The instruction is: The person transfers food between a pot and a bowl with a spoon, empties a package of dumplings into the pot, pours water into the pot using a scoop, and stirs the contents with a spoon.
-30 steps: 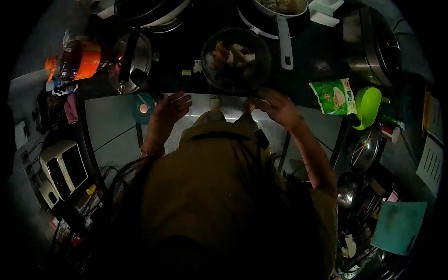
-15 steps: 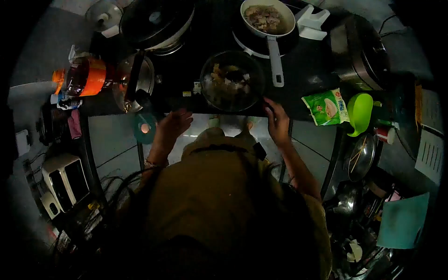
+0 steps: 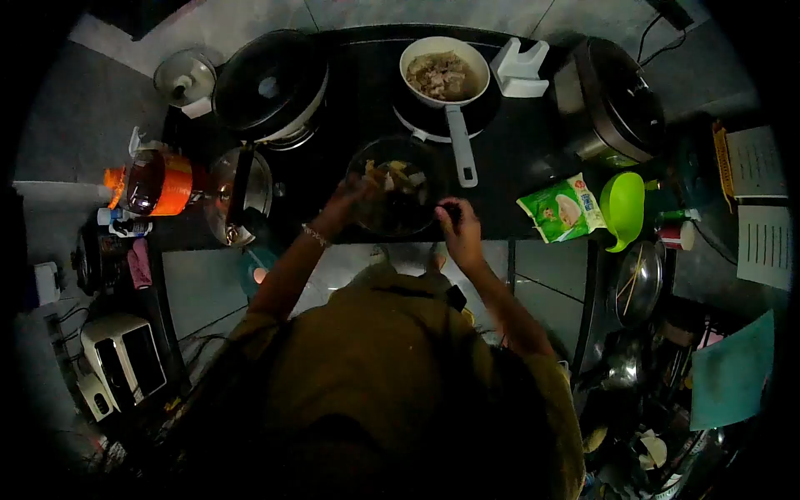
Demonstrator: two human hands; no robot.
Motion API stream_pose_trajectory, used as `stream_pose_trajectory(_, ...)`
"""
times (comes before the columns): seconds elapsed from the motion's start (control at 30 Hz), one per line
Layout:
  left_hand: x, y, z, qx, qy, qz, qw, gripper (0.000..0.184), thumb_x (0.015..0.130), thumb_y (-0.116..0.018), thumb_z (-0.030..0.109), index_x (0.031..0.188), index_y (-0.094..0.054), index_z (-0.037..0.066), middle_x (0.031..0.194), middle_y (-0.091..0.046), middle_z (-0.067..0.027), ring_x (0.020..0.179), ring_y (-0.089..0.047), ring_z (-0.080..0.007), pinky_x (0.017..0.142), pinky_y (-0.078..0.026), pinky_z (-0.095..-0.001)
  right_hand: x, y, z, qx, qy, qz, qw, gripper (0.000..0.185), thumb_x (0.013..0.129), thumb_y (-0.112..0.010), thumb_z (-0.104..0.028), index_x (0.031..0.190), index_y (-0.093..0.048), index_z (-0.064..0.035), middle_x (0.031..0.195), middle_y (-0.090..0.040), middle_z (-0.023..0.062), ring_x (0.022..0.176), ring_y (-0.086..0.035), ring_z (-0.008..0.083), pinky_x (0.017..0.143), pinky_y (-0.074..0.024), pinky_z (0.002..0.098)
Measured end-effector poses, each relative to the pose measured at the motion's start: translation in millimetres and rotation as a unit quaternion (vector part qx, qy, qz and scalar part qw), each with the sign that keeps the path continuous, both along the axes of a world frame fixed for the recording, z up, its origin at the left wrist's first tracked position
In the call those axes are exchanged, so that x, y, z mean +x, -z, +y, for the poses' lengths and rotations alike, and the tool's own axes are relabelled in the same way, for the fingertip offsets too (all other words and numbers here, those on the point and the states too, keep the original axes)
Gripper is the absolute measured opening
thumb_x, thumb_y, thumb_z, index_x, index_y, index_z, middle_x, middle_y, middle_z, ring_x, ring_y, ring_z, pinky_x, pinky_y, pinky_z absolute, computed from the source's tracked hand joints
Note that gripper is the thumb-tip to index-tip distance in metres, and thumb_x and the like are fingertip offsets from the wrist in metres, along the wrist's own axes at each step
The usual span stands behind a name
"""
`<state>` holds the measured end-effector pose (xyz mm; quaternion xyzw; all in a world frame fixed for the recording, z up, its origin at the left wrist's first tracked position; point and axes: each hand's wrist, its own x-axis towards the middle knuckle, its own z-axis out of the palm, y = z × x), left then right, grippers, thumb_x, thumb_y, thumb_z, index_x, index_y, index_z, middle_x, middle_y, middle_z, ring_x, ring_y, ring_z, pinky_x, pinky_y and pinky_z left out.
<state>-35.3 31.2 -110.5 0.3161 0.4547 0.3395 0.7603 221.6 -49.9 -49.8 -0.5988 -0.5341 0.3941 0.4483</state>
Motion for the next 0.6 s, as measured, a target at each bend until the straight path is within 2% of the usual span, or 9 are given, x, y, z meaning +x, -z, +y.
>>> stream_pose_trajectory(0.13,1.8,-1.7,8.0,0.002,0.071,-0.091,0.993,0.051,0.083,-0.058,0.025,0.127,-0.036,0.011,0.117,-0.047,-0.0052,0.102,-0.051,-0.0218,0.083,-0.048,-0.0356,5.2,-19.1,14.5,0.087,-0.071,-0.103,0.988,0.016,0.085,-0.057,-0.013,0.098,-0.058,-0.0044,0.089,-0.057,0.0141,0.075,-0.058,0.0244,0.067,-0.0457,0.0297)
stream_pose_trajectory(0.27,4.7,-46.3,10.1,-0.008,0.099,0.006,0.995,0.052,0.082,-0.059,0.024,0.127,-0.037,0.012,0.118,-0.047,-0.0059,0.104,-0.051,-0.021,0.083,-0.048,-0.0355,22.5,-44.1,37.7,0.193,-0.132,-0.124,0.965,0.016,0.085,-0.055,-0.01,0.1,-0.06,-0.0068,0.087,-0.058,0.0141,0.074,-0.059,0.0201,0.066,-0.0459,0.0283)
stream_pose_trajectory(0.33,1.3,-59.8,8.9,-0.016,0.1,0.055,0.993,0.053,0.081,-0.059,0.023,0.128,-0.037,0.012,0.118,-0.048,-0.0064,0.105,-0.051,-0.0212,0.081,-0.048,-0.0355,39.7,-62.6,46.2,0.107,-0.126,-0.085,0.982,0.016,0.087,-0.054,-0.01,0.101,-0.059,-0.0052,0.089,-0.059,0.0133,0.074,-0.059,0.0178,0.066,-0.0463,0.0271)
stream_pose_trajectory(0.37,-9.7,-64.4,10.7,0.221,0.164,0.147,0.95,0.057,0.081,-0.06,0.023,0.13,-0.034,0.013,0.117,-0.05,-0.008,0.102,-0.053,-0.0223,0.079,-0.049,-0.0357,48.0,-71.8,51.9,0.021,-0.115,-0.051,0.992,0.017,0.088,-0.053,-0.01,0.102,-0.059,-0.0036,0.09,-0.06,0.0125,0.074,-0.06,0.0155,0.067,-0.0466,0.0258)
stream_pose_trajectory(0.4,-11.1,-79.3,9.7,0.33,0.198,0.194,0.902,0.058,0.08,-0.06,0.023,0.131,-0.033,0.013,0.116,-0.051,-0.0088,0.101,-0.054,-0.0228,0.078,-0.049,-0.0358,54.9,-79.2,58.0,0.021,-0.124,-0.047,0.991,0.017,0.088,-0.053,-0.01,0.102,-0.059,-0.0036,0.09,-0.06,0.0125,0.074,-0.06,0.0155,0.067,-0.0466,0.0258)
stream_pose_trajectory(0.43,-12.5,-94.1,8.7,0.436,0.213,0.241,0.841,0.06,0.08,-0.06,0.022,0.132,-0.031,0.014,0.116,-0.052,-0.0096,0.099,-0.056,-0.0233,0.077,-0.05,-0.0359,61.7,-85.9,65.9,0.038,-0.112,0.045,0.992,0.019,0.089,-0.05,-0.012,0.103,-0.058,-0.0017,0.092,-0.061,0.0111,0.074,-0.06,0.014,0.067,-0.0471,0.025)
stream_pose_trajectory(0.47,-6.2,-132.1,10.4,0.22,0.125,0.11,0.961,0.053,0.082,-0.056,0.014,0.13,-0.034,0.012,0.112,-0.053,-0.0104,0.091,-0.058,-0.0215,0.07,-0.053,-0.035,69.0,-93.0,76.0,0.055,-0.098,0.136,0.984,0.022,0.091,-0.048,-0.014,0.105,-0.057,0.0003,0.095,-0.061,0.0098,0.074,-0.06,0.0125,0.067,-0.0475,0.0241)
stream_pose_trajectory(0.5,-1.1,-159.4,10.9,-0.011,0.024,-0.036,0.999,0.048,0.083,-0.051,0.006,0.128,-0.037,0.011,0.108,-0.055,-0.0112,0.082,-0.06,-0.0196,0.064,-0.055,-0.0341,76.4,-100.8,86.9,0.056,-0.108,0.141,0.982,0.022,0.091,-0.048,-0.014,0.105,-0.057,0.0003,0.095,-0.061,0.0098,0.074,-0.06,0.0125,0.067,-0.0475,0.0241)
stream_pose_trajectory(0.6,0.7,-190.0,34.3,-0.009,0.001,0.059,0.998,0.05,0.084,-0.046,0.002,0.131,-0.033,0.012,0.112,-0.054,-0.0138,0.078,-0.063,-0.0244,0.063,-0.057,-0.038,98.3,-131.9,126.8,0.067,-0.115,0.233,0.963,0.029,0.094,-0.043,-0.021,0.106,-0.055,0.0028,0.092,-0.062,0.0098,0.072,-0.06,0.0139,0.068,-0.0483,0.0249)
